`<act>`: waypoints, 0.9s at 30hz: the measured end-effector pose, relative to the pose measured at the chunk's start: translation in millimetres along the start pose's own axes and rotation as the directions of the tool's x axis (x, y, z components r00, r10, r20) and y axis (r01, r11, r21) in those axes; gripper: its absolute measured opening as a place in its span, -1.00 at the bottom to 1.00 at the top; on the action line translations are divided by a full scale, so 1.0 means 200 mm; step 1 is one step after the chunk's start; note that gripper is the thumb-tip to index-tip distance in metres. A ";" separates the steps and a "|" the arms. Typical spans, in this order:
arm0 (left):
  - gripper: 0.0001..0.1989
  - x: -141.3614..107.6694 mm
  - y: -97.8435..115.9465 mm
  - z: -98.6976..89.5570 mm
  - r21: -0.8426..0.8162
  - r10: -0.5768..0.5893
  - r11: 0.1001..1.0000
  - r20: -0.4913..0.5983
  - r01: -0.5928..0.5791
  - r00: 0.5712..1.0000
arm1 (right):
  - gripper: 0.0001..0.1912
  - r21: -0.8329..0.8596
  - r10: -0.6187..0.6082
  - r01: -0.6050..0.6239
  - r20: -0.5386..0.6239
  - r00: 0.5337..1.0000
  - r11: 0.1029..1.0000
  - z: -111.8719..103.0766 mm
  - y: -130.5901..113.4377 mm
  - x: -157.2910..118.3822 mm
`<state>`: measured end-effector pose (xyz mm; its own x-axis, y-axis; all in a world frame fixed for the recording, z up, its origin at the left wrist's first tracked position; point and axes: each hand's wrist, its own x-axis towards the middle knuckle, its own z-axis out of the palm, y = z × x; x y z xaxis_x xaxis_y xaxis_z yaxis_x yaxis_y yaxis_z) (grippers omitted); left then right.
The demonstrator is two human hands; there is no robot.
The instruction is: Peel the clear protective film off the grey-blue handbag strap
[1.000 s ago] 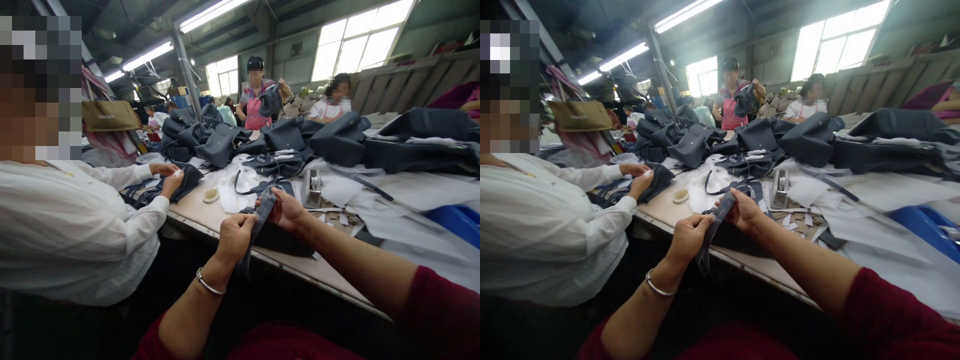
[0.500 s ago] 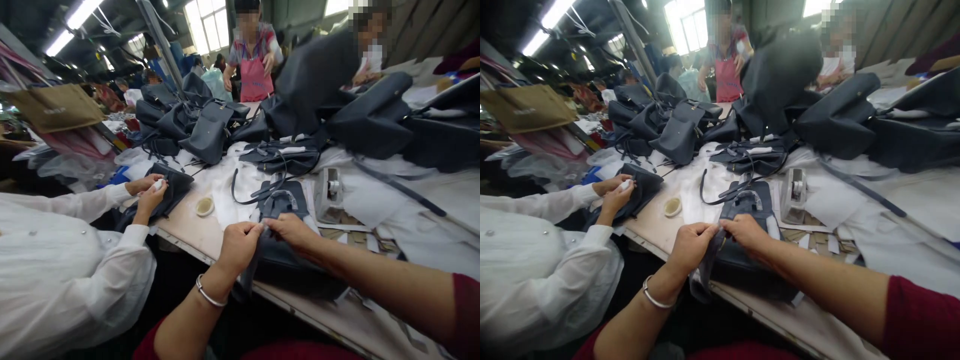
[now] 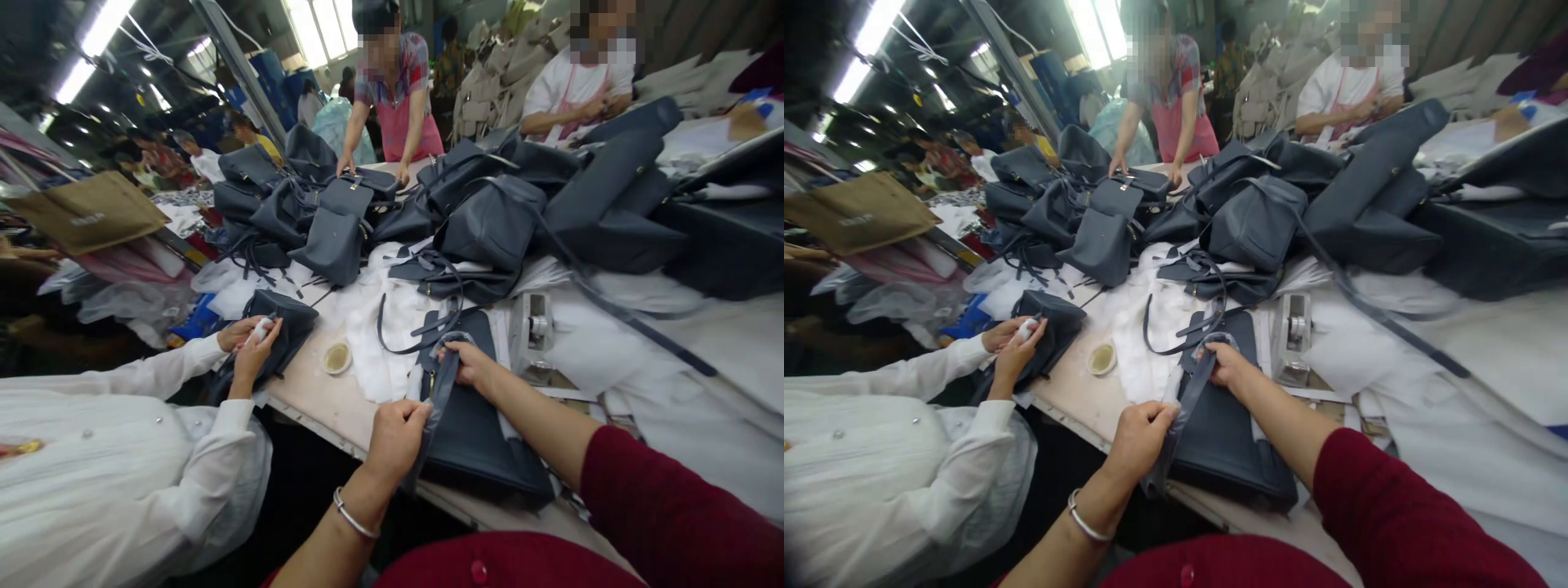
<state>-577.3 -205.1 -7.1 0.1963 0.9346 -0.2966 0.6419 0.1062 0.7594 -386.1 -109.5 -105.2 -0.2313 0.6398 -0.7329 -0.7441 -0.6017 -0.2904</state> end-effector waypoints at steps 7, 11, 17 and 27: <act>-0.73 -0.14 0.11 -0.20 -0.117 0.001 0.993 -0.016 -0.002 1.000 | -0.79 -0.069 -0.160 0.168 0.111 0.981 0.983 0.23 0.00 -0.34; -0.74 -0.18 0.15 -0.28 -0.173 0.055 0.982 -0.101 -0.072 0.993 | -0.84 -0.236 -0.389 0.446 0.252 0.886 0.863 0.40 0.02 -0.59; -0.79 -0.16 0.09 -0.21 -0.158 0.124 0.974 -0.222 -0.161 0.967 | -0.63 -0.470 -0.553 0.702 0.433 0.712 0.536 0.43 0.23 -0.66; -0.79 -0.18 -0.12 -0.08 -0.172 0.120 0.966 -0.365 -0.193 0.923 | -0.67 -0.373 -0.592 0.651 0.273 0.758 0.661 0.38 0.33 -0.55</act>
<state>-611.3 -234.9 -4.9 -0.0121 0.9995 0.0280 0.4548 -0.0195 0.8904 -456.9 -184.2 3.2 0.0944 0.9720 -0.2154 -0.4090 -0.1594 -0.8985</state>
